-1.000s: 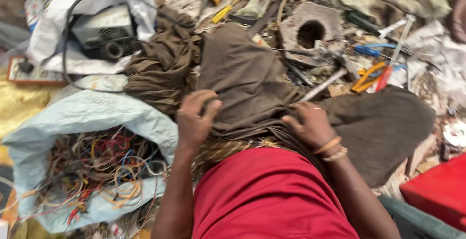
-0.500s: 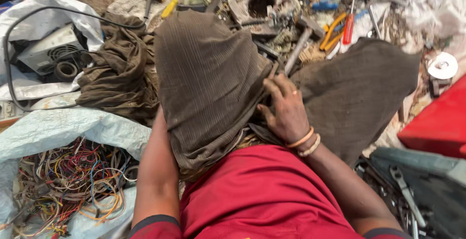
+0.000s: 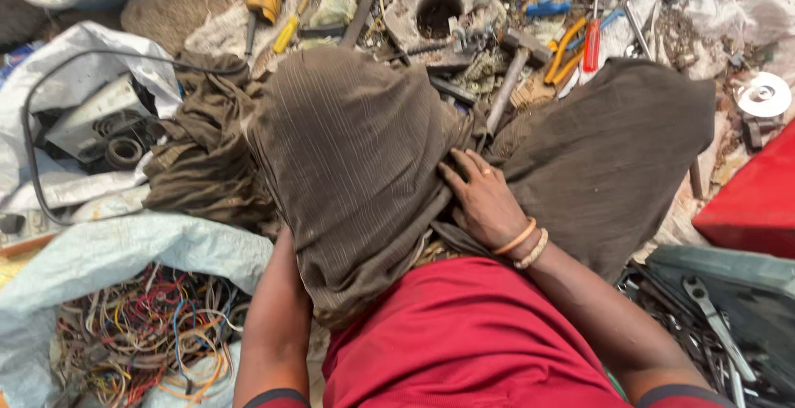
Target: The person uses pliers to cut a wire, then uses a hammer and screwdriver to strike and pry a cylindrical metal component placed in a hexagonal metal block. The person repeatedly hammers and pries the component while seated on the ground.
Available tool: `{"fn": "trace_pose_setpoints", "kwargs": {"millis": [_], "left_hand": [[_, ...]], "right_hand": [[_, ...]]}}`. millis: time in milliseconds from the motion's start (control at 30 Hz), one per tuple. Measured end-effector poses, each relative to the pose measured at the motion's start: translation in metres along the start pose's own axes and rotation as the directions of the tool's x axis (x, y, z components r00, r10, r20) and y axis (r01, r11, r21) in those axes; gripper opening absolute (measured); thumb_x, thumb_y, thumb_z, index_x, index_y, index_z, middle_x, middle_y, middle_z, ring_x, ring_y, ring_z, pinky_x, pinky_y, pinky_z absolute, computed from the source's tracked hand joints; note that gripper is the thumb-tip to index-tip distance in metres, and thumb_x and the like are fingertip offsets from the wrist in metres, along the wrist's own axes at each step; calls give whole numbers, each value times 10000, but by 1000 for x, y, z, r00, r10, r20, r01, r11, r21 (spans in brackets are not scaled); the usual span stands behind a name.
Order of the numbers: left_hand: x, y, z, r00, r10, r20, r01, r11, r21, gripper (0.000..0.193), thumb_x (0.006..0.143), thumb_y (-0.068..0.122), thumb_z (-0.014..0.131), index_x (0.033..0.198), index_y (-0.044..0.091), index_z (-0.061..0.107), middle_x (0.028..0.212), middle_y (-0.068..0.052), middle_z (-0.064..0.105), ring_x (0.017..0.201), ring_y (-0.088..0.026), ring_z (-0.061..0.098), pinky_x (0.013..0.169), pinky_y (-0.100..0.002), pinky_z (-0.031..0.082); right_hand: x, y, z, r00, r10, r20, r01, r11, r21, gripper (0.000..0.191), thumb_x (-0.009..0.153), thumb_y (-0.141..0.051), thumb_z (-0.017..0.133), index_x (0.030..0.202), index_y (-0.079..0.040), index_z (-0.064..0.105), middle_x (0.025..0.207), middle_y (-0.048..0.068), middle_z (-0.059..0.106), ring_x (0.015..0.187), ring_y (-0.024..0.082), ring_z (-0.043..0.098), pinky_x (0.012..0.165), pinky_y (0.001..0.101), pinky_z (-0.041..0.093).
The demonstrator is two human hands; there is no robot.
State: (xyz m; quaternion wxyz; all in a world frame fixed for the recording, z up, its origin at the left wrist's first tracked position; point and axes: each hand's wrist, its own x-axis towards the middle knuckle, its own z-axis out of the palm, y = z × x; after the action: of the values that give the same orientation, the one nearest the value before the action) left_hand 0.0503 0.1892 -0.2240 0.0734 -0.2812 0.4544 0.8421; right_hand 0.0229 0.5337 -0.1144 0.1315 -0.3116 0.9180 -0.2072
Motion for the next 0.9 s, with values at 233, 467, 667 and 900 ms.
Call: {"fn": "trace_pose_setpoints", "kwargs": {"millis": [233, 467, 667, 900], "left_hand": [[-27, 25, 18, 999, 37, -13, -38, 997, -60, 667, 1038, 586, 369, 1372, 54, 595, 1338, -153, 658, 1206, -262, 659, 1030, -388, 546], [-127, 51, 14, 950, 236, -203, -276, 940, -199, 693, 1015, 611, 339, 1326, 60, 622, 1294, -136, 687, 1169, -241, 682, 1022, -376, 549], [-173, 38, -22, 951, 167, -262, 46, 758, 651, 583, 886, 200, 771, 1426, 95, 577, 1072, -189, 722, 968, -325, 693, 876, -475, 566], [-164, 85, -11, 876, -62, -479, 426, -368, 826, 660, 867, 557, 716, 1301, 68, 620, 1008, -223, 765, 988, -410, 729, 835, -500, 580]], "right_hand": [[3, -4, -6, 997, -55, -48, 59, 995, 82, 694, 741, -188, 776, 1379, -28, 555, 1461, 227, 479, 1361, 406, 448, 1052, 513, 417], [18, -13, 2, 934, -357, 21, 289, 787, 544, 352, 984, -374, 679, 1171, -81, 732, 1143, 111, 698, 1046, 312, 669, 879, 419, 543], [44, -12, 8, 862, -493, 116, 340, 732, 590, 365, 1004, -365, 643, 1148, -38, 718, 1067, 159, 633, 988, 362, 640, 830, 450, 532], [39, 1, 6, 902, -422, 91, 157, 517, 841, 225, 1017, -250, 686, 1092, -46, 742, 1003, 114, 737, 945, 293, 724, 818, 383, 574]]}}
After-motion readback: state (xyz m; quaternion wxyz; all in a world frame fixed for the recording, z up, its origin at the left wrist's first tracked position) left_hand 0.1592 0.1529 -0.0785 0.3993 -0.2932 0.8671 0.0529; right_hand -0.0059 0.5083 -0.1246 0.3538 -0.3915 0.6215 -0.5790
